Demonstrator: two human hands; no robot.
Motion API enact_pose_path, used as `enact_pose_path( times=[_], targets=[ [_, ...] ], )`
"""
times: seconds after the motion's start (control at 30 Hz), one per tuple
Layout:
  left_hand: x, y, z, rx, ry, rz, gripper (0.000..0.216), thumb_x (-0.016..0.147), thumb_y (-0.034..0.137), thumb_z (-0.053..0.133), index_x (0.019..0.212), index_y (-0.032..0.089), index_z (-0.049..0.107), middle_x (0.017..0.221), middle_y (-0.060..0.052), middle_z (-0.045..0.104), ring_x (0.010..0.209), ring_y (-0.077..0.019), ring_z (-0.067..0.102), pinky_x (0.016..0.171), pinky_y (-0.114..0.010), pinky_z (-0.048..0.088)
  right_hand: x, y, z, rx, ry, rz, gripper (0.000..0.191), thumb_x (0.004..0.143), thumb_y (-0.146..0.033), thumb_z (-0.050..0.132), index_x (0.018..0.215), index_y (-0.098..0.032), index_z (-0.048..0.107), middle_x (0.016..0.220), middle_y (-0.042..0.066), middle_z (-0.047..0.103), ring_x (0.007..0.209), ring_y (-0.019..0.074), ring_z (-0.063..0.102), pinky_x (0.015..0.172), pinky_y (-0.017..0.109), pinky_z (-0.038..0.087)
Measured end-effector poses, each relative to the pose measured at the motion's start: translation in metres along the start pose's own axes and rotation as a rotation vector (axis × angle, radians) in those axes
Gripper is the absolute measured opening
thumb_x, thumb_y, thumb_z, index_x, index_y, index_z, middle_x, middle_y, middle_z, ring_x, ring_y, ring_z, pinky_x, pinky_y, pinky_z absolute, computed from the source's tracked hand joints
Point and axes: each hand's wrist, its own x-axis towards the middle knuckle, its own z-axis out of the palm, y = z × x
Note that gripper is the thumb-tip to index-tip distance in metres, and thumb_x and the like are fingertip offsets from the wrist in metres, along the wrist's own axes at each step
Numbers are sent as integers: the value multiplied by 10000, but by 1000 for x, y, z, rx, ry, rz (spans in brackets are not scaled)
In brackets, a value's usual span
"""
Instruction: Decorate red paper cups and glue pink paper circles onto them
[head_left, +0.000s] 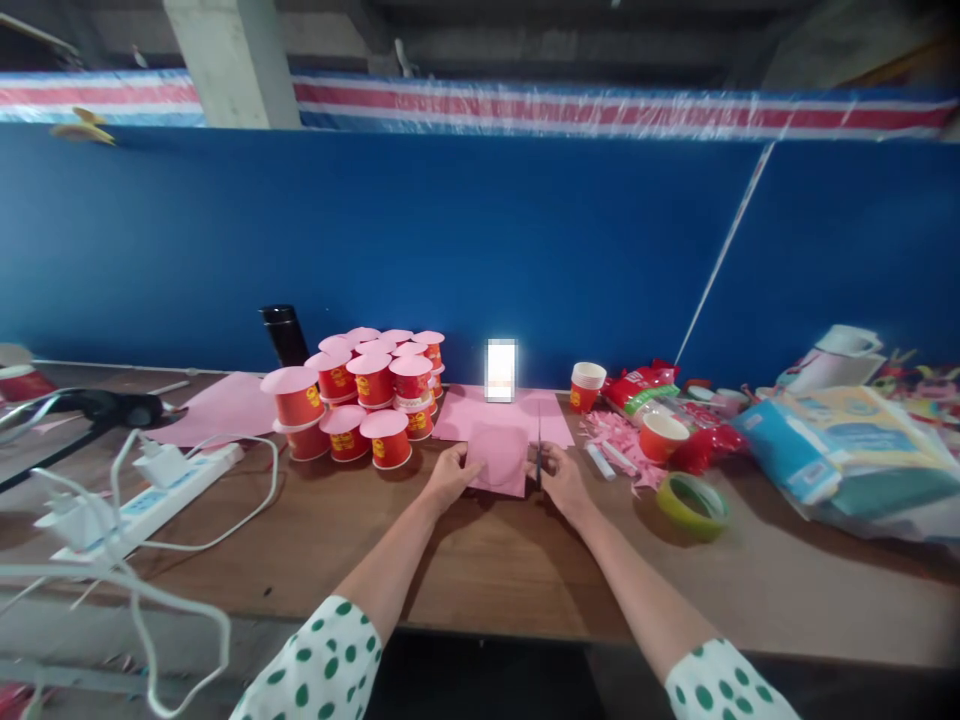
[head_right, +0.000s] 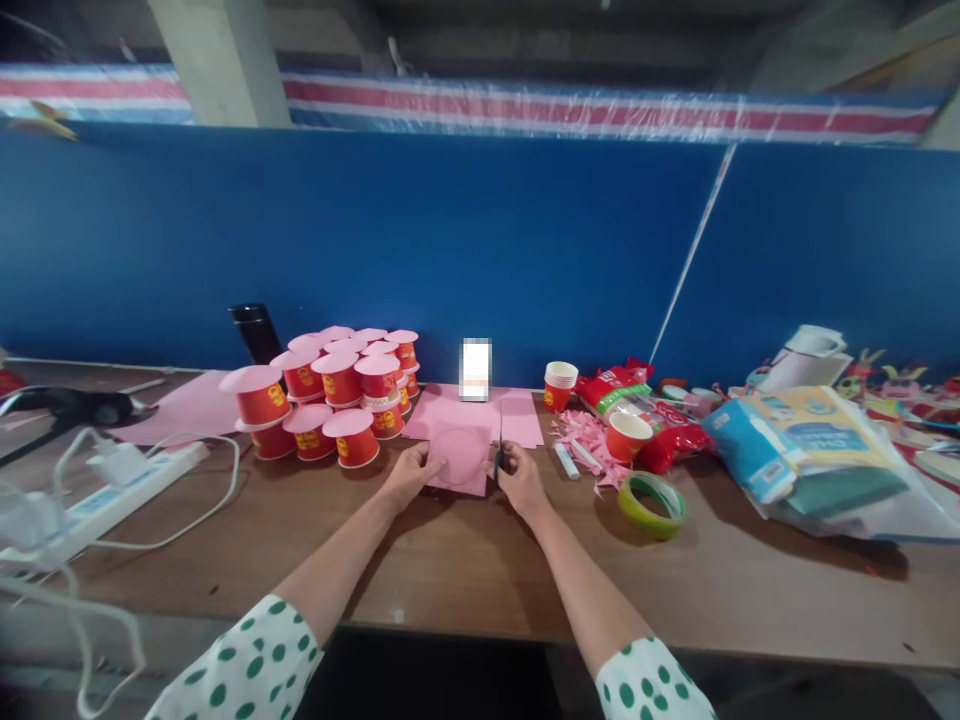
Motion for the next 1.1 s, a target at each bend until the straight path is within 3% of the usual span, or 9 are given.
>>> enact_pose_path(
  times=[0.23,0.47,0.6,0.73,0.83,0.9,1.0,1.1],
  targets=[
    [-3,4,3,106,-89,31,267,612,259,711,847,133,717,781,-22,706,749,-183,626,720,-268,484,-1,-3,4,28,20,31,472,533,-341,816,923,-175,606,750,25,703,688,193,659,685,328,535],
    [-7,11,6,156,-110,65,371,652,329,719,962,128,697,876,-56,711,797,-203,631,730,-279,490,1,-7,1,70,118,53,535,530,-417,812,960,-175,605,780,40,707,713,211,663,612,310,523],
    [-7,21,9,191,-112,83,377,663,365,725,956,130,695,874,-61,702,780,-194,614,726,-277,477,0,-4,-2,124,213,103,556,531,-423,816,986,-173,616,763,26,687,634,169,621,498,242,466],
    [0,25,22,230,-52,33,567,548,368,813,1041,129,667,835,-64,697,803,-218,613,742,-302,480,2,3,-4,256,267,127,553,547,-407,818,1007,-183,608,751,-10,647,552,106,551,425,184,398],
    [8,20,38,139,53,40,559,542,353,824,1032,138,661,942,-81,694,908,-221,616,847,-312,466,5,9,-4,319,308,121,537,538,-386,830,984,-189,604,721,-33,626,533,90,527,417,174,382],
    [13,14,49,-7,100,7,588,602,381,794,1112,148,619,961,-79,688,913,-199,625,836,-298,480,6,11,-4,332,335,139,533,537,-373,833,982,-194,601,682,-46,613,503,90,518,408,180,370],
    [17,3,61,-251,67,-121,689,610,454,786,1190,155,565,907,-76,690,794,-179,656,706,-284,521,8,14,-6,350,370,164,507,551,-359,827,971,-196,595,620,-62,591,453,94,505,409,201,379],
    [18,-5,66,-297,3,-183,584,594,473,793,1034,120,638,863,-104,711,750,-209,672,678,-321,541,12,15,-8,333,387,211,484,554,-362,820,944,-194,589,604,-62,593,443,101,508,416,211,388]
  ],
)
